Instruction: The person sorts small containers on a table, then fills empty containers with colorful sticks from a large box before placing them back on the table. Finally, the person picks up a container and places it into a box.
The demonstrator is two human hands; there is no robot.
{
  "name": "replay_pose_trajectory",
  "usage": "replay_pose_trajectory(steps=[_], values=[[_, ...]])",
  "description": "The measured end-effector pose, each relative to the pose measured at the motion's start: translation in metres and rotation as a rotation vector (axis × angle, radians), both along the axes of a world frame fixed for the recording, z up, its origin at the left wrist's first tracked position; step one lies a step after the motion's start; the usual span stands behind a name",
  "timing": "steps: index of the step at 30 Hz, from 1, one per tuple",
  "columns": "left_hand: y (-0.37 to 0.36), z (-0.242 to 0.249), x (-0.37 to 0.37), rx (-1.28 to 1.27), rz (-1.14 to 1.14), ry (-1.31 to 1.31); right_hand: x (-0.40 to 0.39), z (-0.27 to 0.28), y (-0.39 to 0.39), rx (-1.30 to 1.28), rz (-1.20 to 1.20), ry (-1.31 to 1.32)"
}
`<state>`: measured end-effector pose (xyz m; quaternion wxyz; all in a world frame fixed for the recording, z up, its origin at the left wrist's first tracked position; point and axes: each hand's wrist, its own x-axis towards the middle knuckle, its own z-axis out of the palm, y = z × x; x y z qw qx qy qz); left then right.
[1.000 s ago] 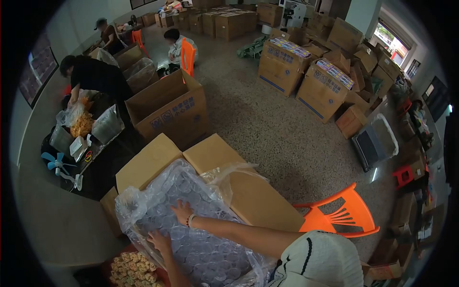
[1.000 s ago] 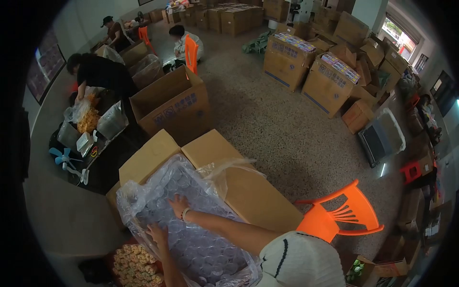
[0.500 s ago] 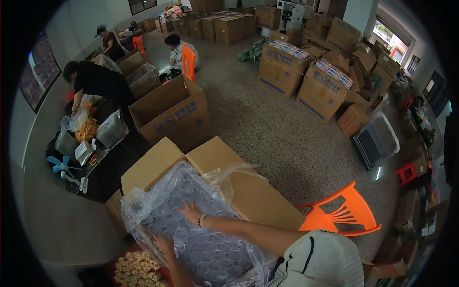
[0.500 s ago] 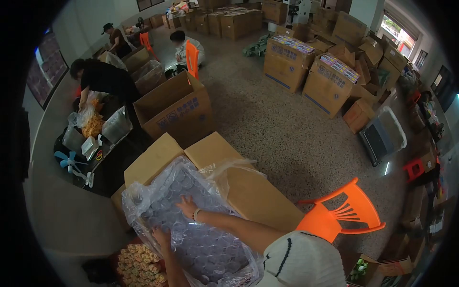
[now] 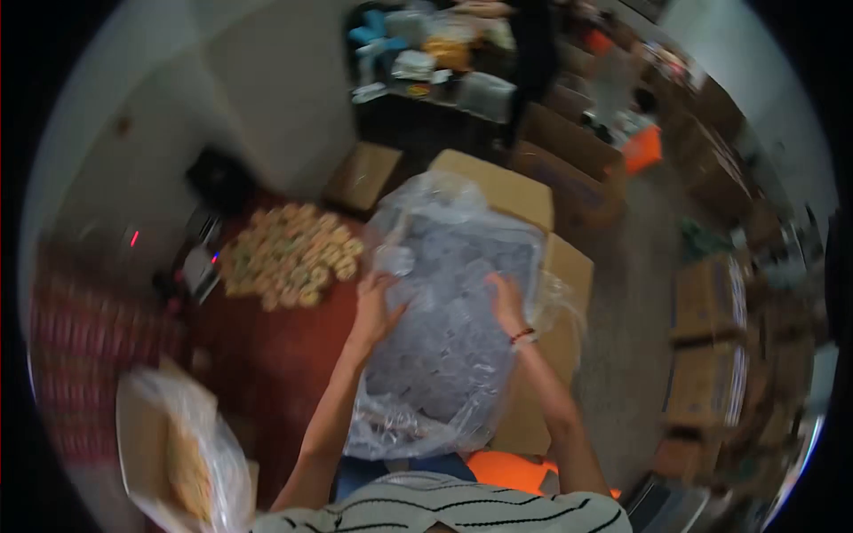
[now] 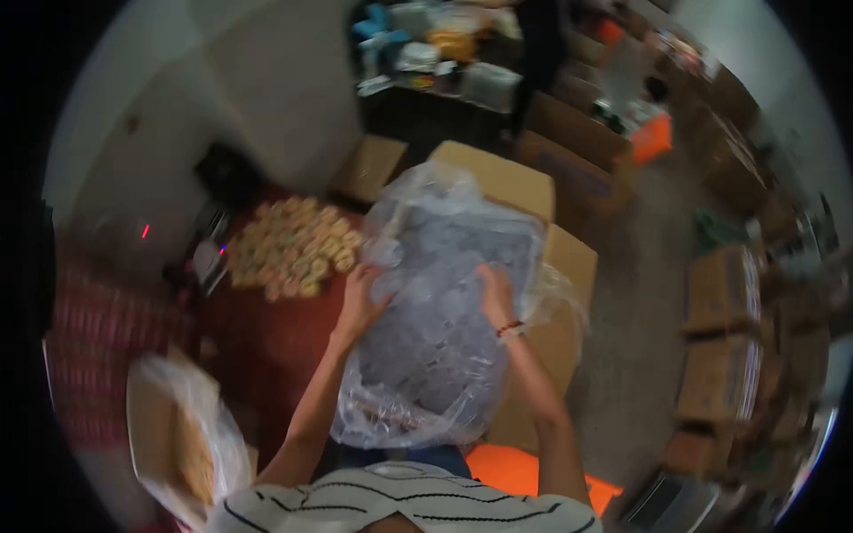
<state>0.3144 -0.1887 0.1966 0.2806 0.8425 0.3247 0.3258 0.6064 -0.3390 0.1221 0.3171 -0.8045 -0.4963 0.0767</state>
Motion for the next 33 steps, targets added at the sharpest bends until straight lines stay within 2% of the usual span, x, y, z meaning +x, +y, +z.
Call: replay_pose_trajectory(steps=[1,4,7,9,11,13,15,17,19,21,23,25,26,27,28,29,30,31,33], values=[[-0.008,0.013,-0.026,-0.016,0.031,-0.010,-0.009,0.021,0.006,0.083,0.135,-0.085],[-0.043,0.073,-0.118,-0.102,0.184,-0.054,-0.069,0.083,0.042,0.041,0.371,-0.041],[-0.079,0.114,-0.237,-0.117,0.395,-0.080,-0.185,0.162,0.086,0.007,0.594,-0.022],[-0.096,0.138,-0.319,-0.095,0.530,-0.067,-0.274,0.192,0.111,0.019,0.691,-0.021],[-0.118,0.143,-0.410,-0.031,0.723,-0.092,-0.378,0.218,0.130,0.157,0.881,0.094],[-0.142,0.144,-0.503,-0.001,0.928,-0.061,-0.487,0.243,0.146,0.148,1.101,0.187],[-0.169,0.120,-0.590,-0.028,1.122,0.010,-0.598,0.253,0.145,0.097,1.272,0.266],[-0.197,0.081,-0.666,-0.045,1.207,0.065,-0.704,0.230,0.139,0.097,1.429,0.424],[-0.225,0.035,-0.720,-0.111,1.324,0.249,-0.793,0.199,0.120,0.041,1.548,0.435],[-0.242,-0.006,-0.755,-0.188,1.313,0.268,-0.866,0.141,0.102,-0.144,1.572,0.385],[-0.256,-0.042,-0.776,-0.263,1.309,0.310,-0.920,0.065,0.077,0.073,1.486,0.124],[-0.266,-0.078,-0.794,-0.274,1.276,0.361,-0.950,0.027,0.066,-0.312,1.566,-0.077],[-0.268,-0.092,-0.805,-0.281,1.229,0.388,-0.949,0.047,0.064,-0.376,1.619,-0.208],[-0.265,-0.075,-0.806,-0.399,1.147,0.377,-0.948,0.066,0.057,-0.463,1.646,-0.330],[-0.271,-0.095,-0.827,-0.366,1.077,0.496,-0.973,0.013,0.057,-0.679,1.466,-0.243],[-0.268,-0.070,-0.828,-0.392,0.976,0.496,-0.998,-0.049,0.042,-0.434,1.499,-0.381],[-0.261,-0.045,-0.834,-0.471,0.875,0.563,-0.963,0.010,0.031,-0.329,1.525,-0.487],[-0.255,-0.028,-0.842,-0.468,0.801,0.552,-0.956,0.014,0.026,-0.194,1.522,-0.445],[-0.225,0.020,-0.834,-0.365,0.654,0.575,-0.936,0.003,0.023,0.155,1.533,-0.168]])
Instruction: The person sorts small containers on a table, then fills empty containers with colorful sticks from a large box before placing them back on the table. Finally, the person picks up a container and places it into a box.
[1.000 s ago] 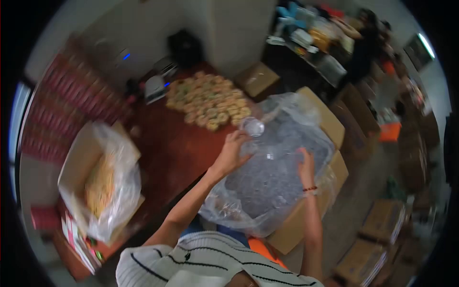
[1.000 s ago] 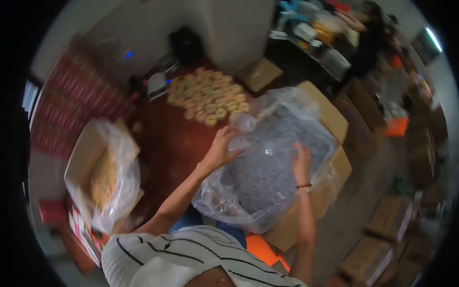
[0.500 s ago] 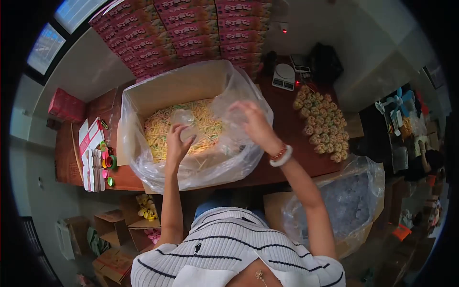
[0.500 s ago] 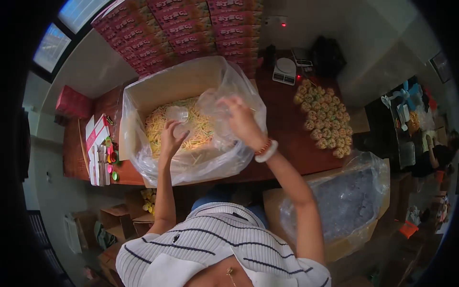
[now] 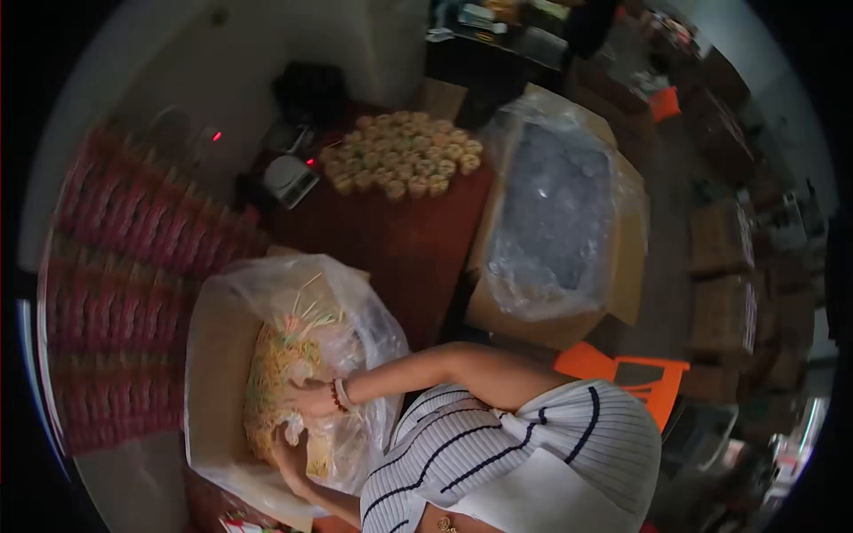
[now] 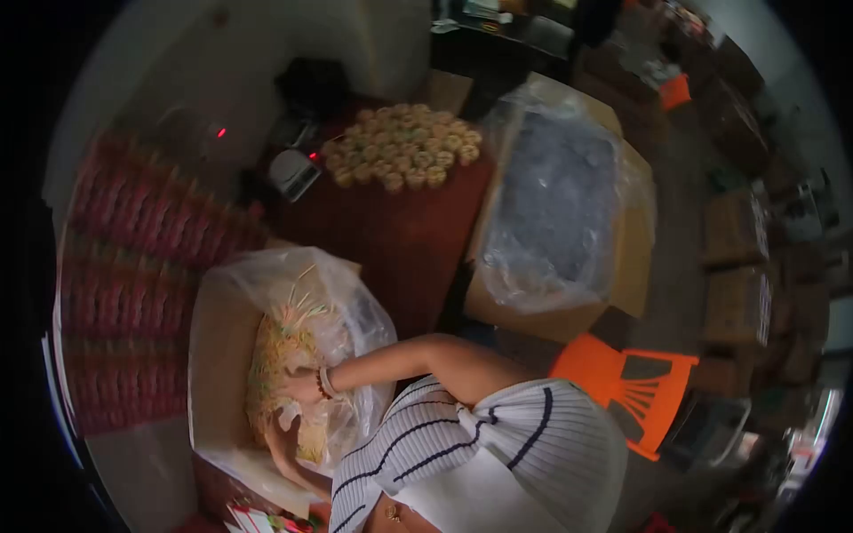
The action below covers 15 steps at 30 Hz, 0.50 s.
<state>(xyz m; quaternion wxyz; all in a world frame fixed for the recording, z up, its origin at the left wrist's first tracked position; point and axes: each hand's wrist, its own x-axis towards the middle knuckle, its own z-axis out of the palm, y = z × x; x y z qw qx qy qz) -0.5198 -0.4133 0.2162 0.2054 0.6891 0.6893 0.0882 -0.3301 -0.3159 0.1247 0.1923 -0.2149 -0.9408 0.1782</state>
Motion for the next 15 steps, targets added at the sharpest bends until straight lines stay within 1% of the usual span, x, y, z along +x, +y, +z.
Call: replay_pose_trajectory(steps=[1,2,3,5,7,8,9,10,11,13,14,15], values=[[0.023,0.030,0.022,0.098,-0.016,-0.030,0.030,0.038,0.011,-0.238,0.074,0.037],[0.047,0.057,0.050,0.196,-0.017,-0.061,0.072,0.095,0.016,-0.473,0.161,0.091],[0.073,0.073,0.078,0.198,-0.058,-0.070,0.115,0.110,0.009,-0.553,0.042,0.317],[0.119,0.099,0.142,0.394,-0.141,-0.221,0.200,0.122,0.004,-0.554,-0.228,0.550],[0.154,0.126,0.230,0.308,-0.291,-0.271,0.304,0.121,-0.003,-0.516,-0.528,0.588],[0.170,0.124,0.271,0.284,-0.403,-0.338,0.351,0.109,-0.011,-0.454,-0.712,0.752],[0.183,0.118,0.313,0.256,-0.510,-0.404,0.404,0.093,-0.021,-0.421,-0.922,0.703],[0.192,0.114,0.361,0.184,-0.579,-0.457,0.452,0.072,-0.035,-0.448,-1.172,0.764],[0.198,0.107,0.409,0.116,-0.644,-0.508,0.502,0.058,-0.054,-0.283,-1.425,0.603],[0.213,0.064,0.497,0.073,-0.894,-0.536,0.603,0.000,-0.095,-0.091,-1.681,0.265],[0.216,0.047,0.543,0.023,-0.968,-0.527,0.638,-0.014,-0.110,-0.079,-1.695,0.271],[0.218,0.029,0.590,-0.028,-1.041,-0.519,0.668,-0.023,-0.125,-0.115,-1.856,0.126]])
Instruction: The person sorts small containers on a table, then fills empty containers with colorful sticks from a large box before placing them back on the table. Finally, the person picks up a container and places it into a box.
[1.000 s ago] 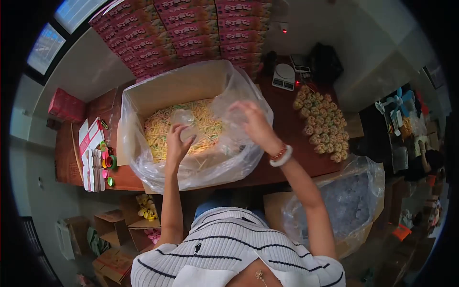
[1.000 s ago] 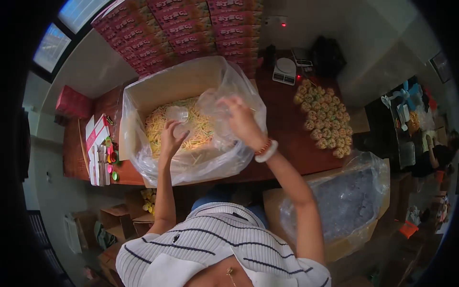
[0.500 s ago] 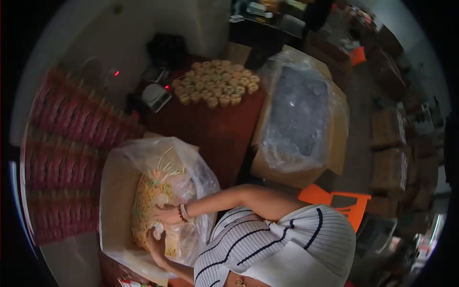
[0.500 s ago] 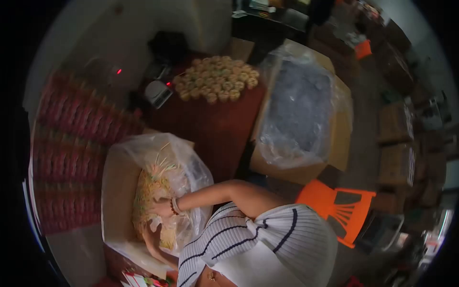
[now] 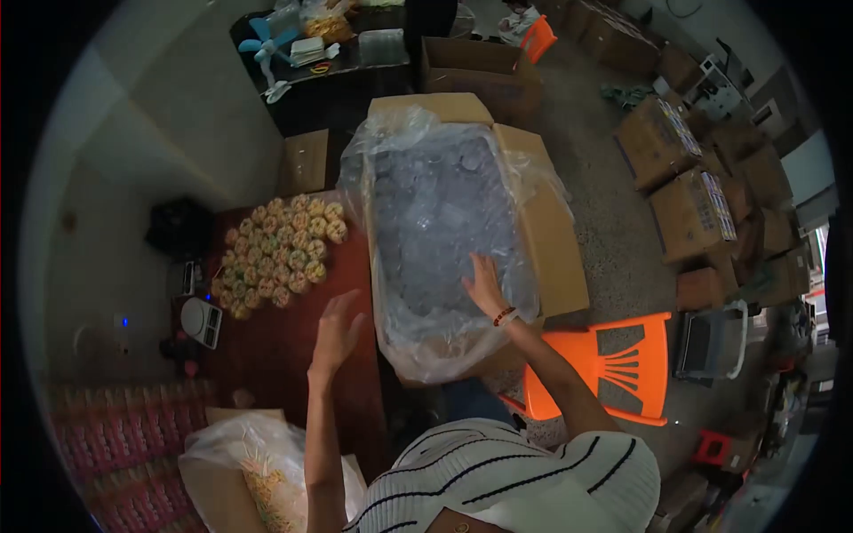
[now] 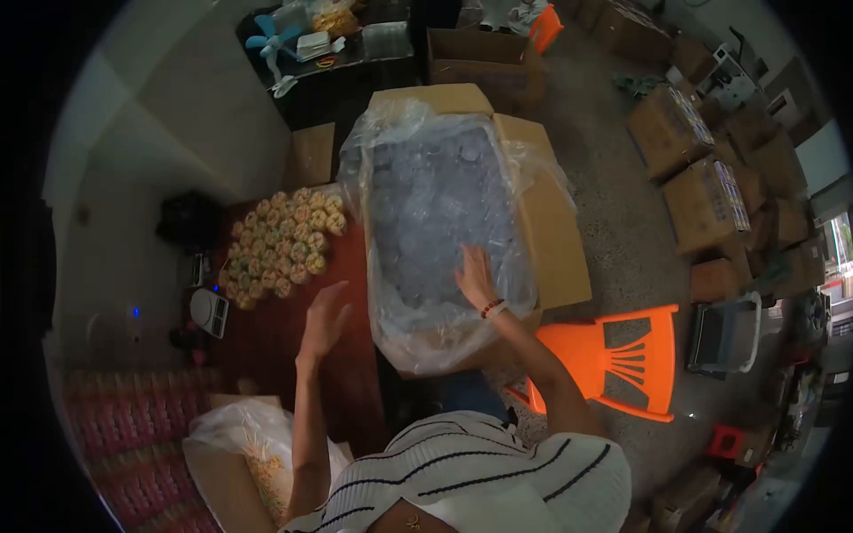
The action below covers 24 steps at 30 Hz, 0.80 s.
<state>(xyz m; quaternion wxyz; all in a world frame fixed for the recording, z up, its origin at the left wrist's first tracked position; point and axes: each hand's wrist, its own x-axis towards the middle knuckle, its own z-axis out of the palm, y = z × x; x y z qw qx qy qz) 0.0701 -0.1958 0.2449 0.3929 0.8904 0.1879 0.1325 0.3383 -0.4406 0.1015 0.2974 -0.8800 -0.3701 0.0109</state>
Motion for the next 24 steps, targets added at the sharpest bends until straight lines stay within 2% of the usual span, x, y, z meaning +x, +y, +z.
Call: replay_pose_trajectory(steps=[1,2,4,6,9,10,11,14,16,20,22,24], values=[[0.005,-0.025,0.045,0.008,-0.017,-0.007,0.025,-0.007,-0.009,-0.134,-0.147,-0.051],[0.010,-0.052,0.091,0.037,-0.087,0.028,0.044,-0.009,-0.013,-0.127,-0.167,-0.057],[0.015,-0.088,0.171,0.067,-0.188,0.057,0.076,-0.019,-0.023,-0.506,-0.245,0.042],[0.015,-0.115,0.245,0.375,-0.092,0.412,0.104,-0.037,-0.029,-0.550,-0.228,0.119],[0.049,-0.199,0.320,0.468,-0.225,0.280,0.125,-0.066,-0.036,-0.523,-0.158,0.280],[0.054,-0.211,0.335,0.472,-0.256,0.274,0.125,-0.063,-0.035,-0.579,-0.129,0.201],[0.059,-0.224,0.345,0.476,-0.276,0.275,0.122,-0.061,-0.031,-0.640,-0.087,0.127],[0.063,-0.247,0.361,0.372,-0.324,0.342,0.123,-0.075,-0.019,-0.657,-0.166,0.080],[0.055,-0.249,0.358,0.317,-0.258,0.418,0.125,-0.082,-0.014,-0.687,-0.203,0.048],[0.053,-0.245,0.365,0.341,-0.209,0.374,0.130,-0.080,-0.012,-0.688,-0.232,0.008],[0.053,-0.243,0.365,0.316,-0.171,0.487,0.131,-0.074,-0.014,-0.670,-0.202,0.008],[0.054,-0.240,0.362,0.333,-0.164,0.453,0.128,-0.066,-0.018,-0.648,-0.195,-0.017]])
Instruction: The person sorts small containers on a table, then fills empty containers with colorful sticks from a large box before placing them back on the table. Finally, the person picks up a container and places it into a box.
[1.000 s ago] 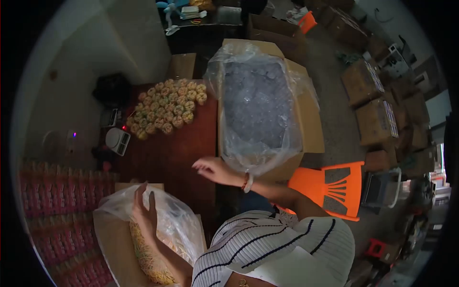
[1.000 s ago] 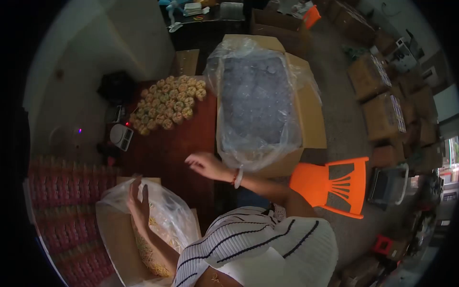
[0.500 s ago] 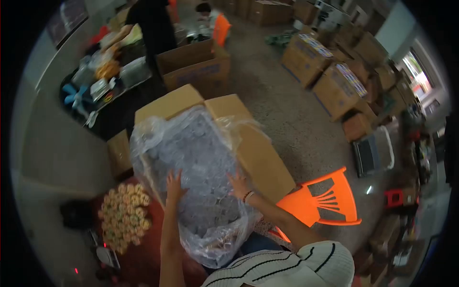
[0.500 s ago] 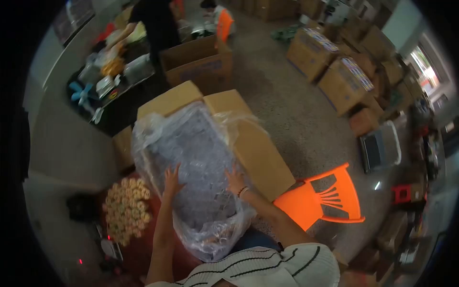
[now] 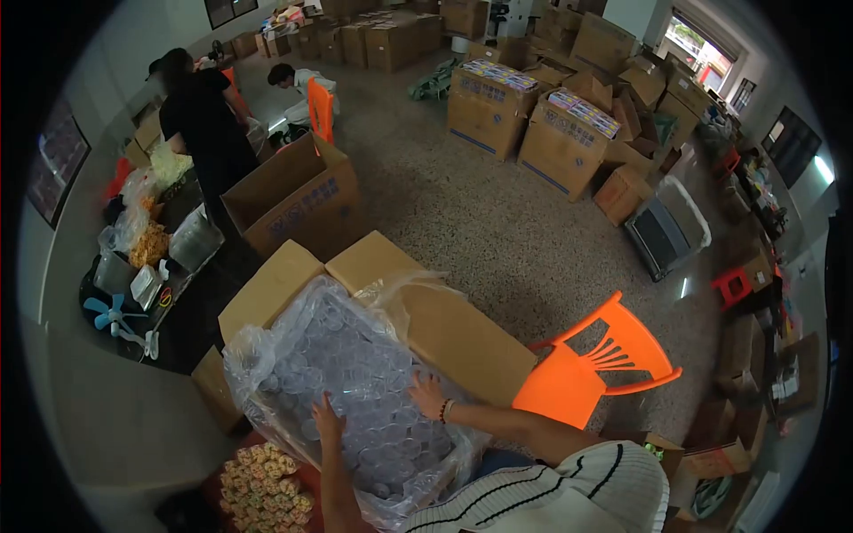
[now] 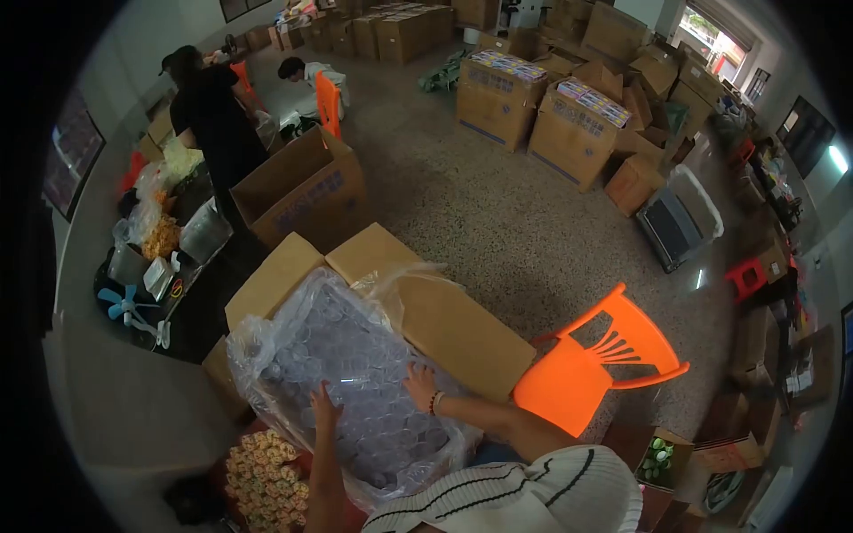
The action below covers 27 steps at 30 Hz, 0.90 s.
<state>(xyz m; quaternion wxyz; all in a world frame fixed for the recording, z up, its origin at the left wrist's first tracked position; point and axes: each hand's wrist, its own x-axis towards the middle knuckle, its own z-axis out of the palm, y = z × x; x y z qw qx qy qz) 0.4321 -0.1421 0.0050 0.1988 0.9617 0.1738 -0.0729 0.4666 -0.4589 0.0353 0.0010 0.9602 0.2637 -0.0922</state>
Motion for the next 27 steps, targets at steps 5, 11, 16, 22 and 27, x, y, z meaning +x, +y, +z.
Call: replay_pose_trajectory(steps=[5,11,16,22,27], values=[[-0.009,0.034,-0.026,-0.146,0.110,-0.032,-0.012,0.036,0.001,-0.006,0.138,-0.105],[-0.020,0.045,-0.071,-0.191,0.071,-0.110,-0.030,0.032,0.006,-0.189,0.176,-0.166],[-0.045,0.068,-0.107,-0.306,0.087,-0.300,-0.044,-0.010,-0.008,-0.123,0.304,-0.316],[-0.074,0.111,-0.164,-0.346,0.277,-0.322,-0.040,0.010,-0.034,0.040,0.175,0.136],[-0.066,0.081,-0.211,-0.269,0.331,-0.403,-0.046,-0.038,-0.038,-0.100,0.076,0.122]])
